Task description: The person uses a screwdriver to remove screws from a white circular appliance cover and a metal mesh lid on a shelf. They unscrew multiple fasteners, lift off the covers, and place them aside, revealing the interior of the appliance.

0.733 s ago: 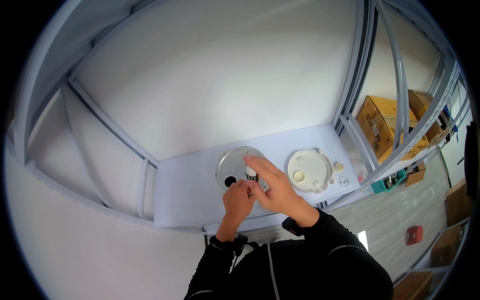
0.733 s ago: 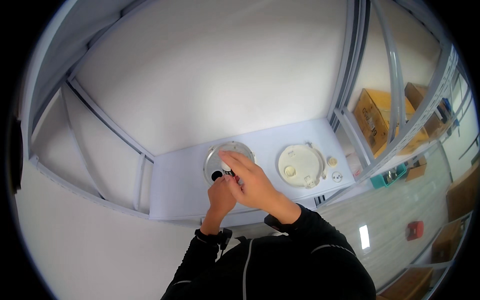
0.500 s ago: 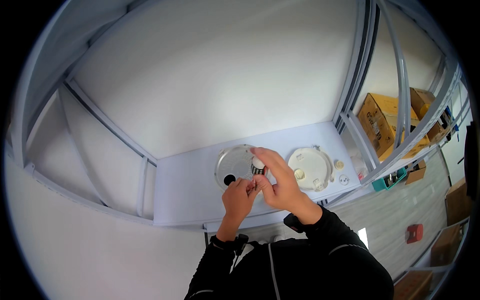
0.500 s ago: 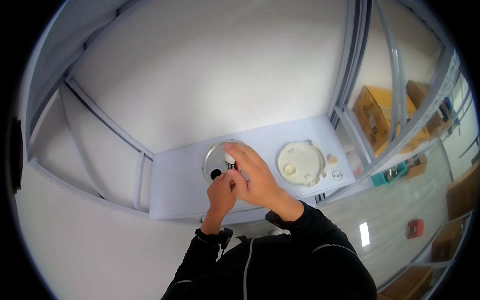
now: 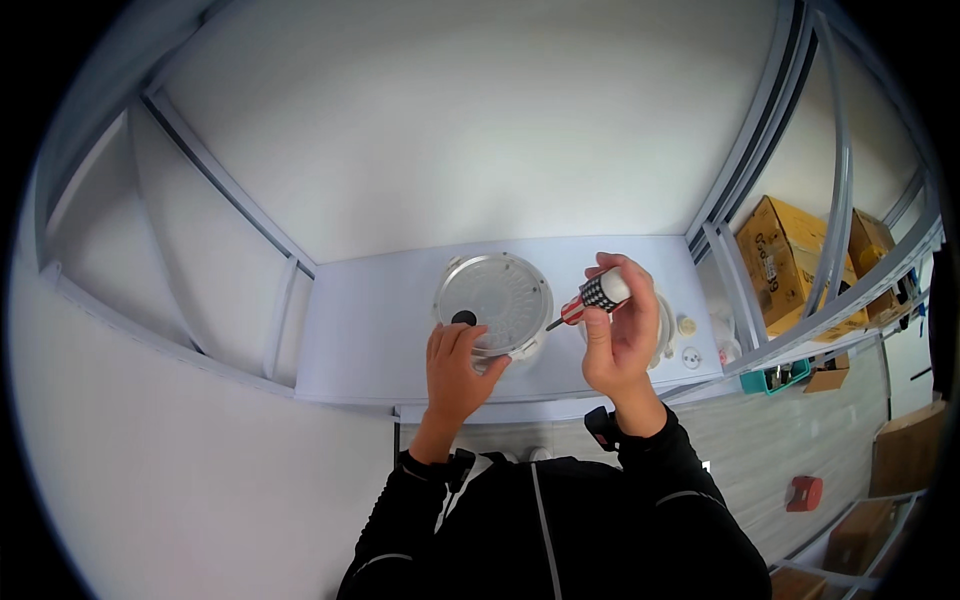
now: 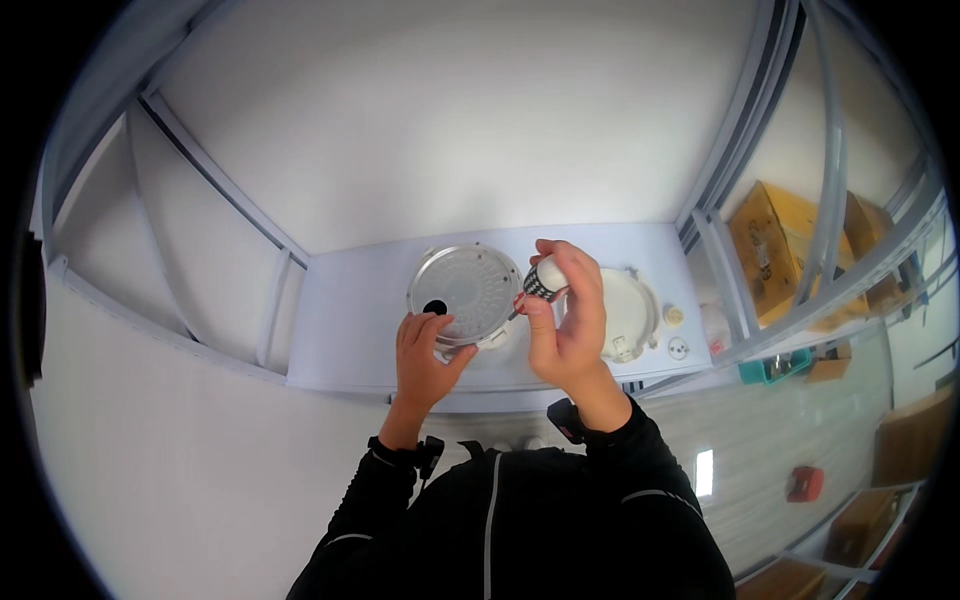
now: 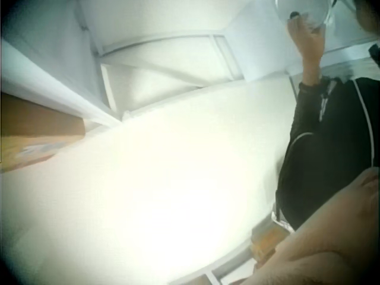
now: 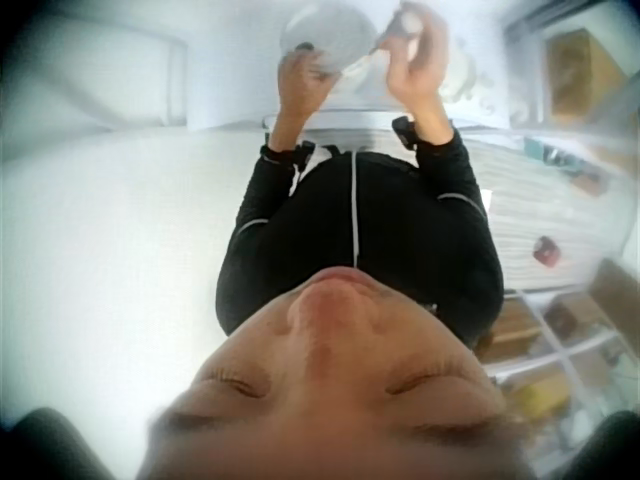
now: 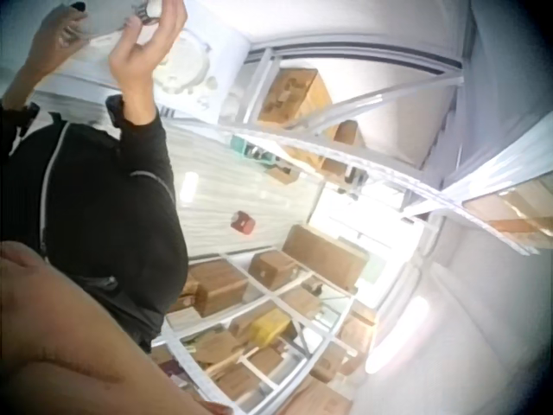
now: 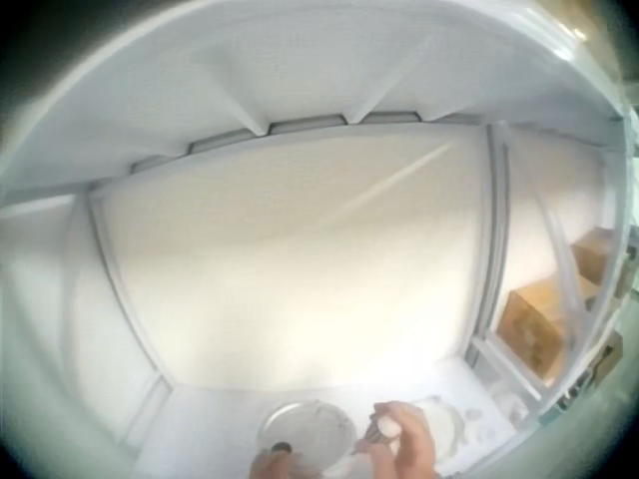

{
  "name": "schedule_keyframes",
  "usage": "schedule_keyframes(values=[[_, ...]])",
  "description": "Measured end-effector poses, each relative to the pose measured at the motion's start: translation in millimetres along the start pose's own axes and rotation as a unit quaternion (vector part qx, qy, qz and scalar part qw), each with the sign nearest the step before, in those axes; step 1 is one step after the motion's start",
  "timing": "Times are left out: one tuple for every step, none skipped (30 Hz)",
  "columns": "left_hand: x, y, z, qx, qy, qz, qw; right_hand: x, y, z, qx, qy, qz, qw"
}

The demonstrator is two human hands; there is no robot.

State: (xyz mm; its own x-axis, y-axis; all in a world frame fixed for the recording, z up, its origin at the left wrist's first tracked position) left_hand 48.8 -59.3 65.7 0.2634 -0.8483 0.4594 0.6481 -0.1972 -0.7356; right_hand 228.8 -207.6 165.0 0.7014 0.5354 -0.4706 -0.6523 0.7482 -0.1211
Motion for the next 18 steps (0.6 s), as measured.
schedule_keyframes(values=[[-3.1, -1.7, -1.9, -0.002, 0.001, 0.008, 1.0, 0.6, -0.5, -0.9, 0.011, 0.003, 0.03, 0.999], [-7.2, -4.2, -3.4, -0.007, 0.002, 0.011, 1.0, 1.1, -1.0, -1.4, 0.023, 0.004, 0.06, 0.998], [-11.7, -7.2, -5.0, -0.012, 0.004, 0.014, 1.0, 0.5, -1.2, -3.2, 0.023, 0.016, 0.105, 0.994], [-15.6, -9.6, -6.3, -0.017, 0.005, 0.017, 1.0, 0.4, -2.3, -3.1, 0.014, 0.013, 0.102, 0.995], [-19.3, -11.8, -6.8, -0.018, 0.008, 0.018, 1.0, 0.9, -3.8, -3.0, 0.004, 0.01, 0.1, 0.995], [-22.9, -13.6, -6.3, -0.018, 0.011, 0.02, 1.0, 1.1, -4.4, -2.7, -0.005, 0.007, 0.098, 0.995], [-26.1, -14.6, -5.7, -0.018, 0.015, 0.022, 0.999, 1.0, -4.1, -2.3, -0.012, 0.006, 0.1, 0.995], [-30.1, -14.5, -6.0, -0.019, 0.014, 0.019, 1.0, 1.1, -3.7, -2.0, -0.019, 0.005, 0.102, 0.995], [-33.7, -14.2, -6.0, -0.019, 0.013, 0.016, 1.0, 1.4, -3.1, -1.8, -0.026, 0.004, 0.105, 0.994], [-36.7, -13.1, -6.1, -0.02, 0.012, 0.014, 1.0, 1.9, -2.7, -1.9, -0.026, 0.003, 0.102, 0.994], [-36.7, -12.7, -5.3, -0.019, 0.017, 0.017, 1.0, 2.6, -2.2, -3.3, -0.025, 0.003, 0.098, 0.995], [-37.0, -12.2, -3.8, -0.019, 0.023, 0.02, 0.999, 3.0, -1.9, -4.4, -0.025, 0.004, 0.095, 0.995], [-37.1, -11.6, -2.3, -0.018, 0.029, 0.024, 0.999, 3.6, -1.9, -5.0, -0.027, 0.007, 0.096, 0.995], [-36.6, -10.7, -1.0, -0.023, 0.032, 0.017, 0.999, 3.6, -1.9, -4.7, -0.029, 0.01, 0.097, 0.995], [-35.3, -8.7, 0.4, -0.027, 0.034, 0.01, 0.999, 3.3, -2.1, -4.5, -0.031, 0.014, 0.099, 0.995], [-33.2, -6.1, 1.3, -0.032, 0.037, 0.004, 0.999, 2.7, -2.0, -4.3, -0.031, 0.018, 0.103, 0.994], [-28.0, -3.0, 2.7, -0.033, 0.037, 0.012, 0.999, 1.9, -1.9, -4.5, -0.03, 0.023, 0.106, 0.994], [-21.0, 1.5, 4.0, -0.033, 0.037, 0.021, 0.999, 1.1, -1.9, -4.7, -0.03, 0.027, 0.109, 0.993]])
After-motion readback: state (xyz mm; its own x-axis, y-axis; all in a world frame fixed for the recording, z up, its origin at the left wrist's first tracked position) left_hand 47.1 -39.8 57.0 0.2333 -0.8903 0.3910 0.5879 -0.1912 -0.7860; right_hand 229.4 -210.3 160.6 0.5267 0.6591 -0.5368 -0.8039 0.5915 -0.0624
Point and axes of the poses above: each hand's wrist, its own z-axis towards the middle knuckle, its own y-axis out of the palm, x = y × z, the point moved 3 cm from there along z, towards the middle knuckle, and after that the axes turned 9 degrees about -x, right-handed, at the moved point
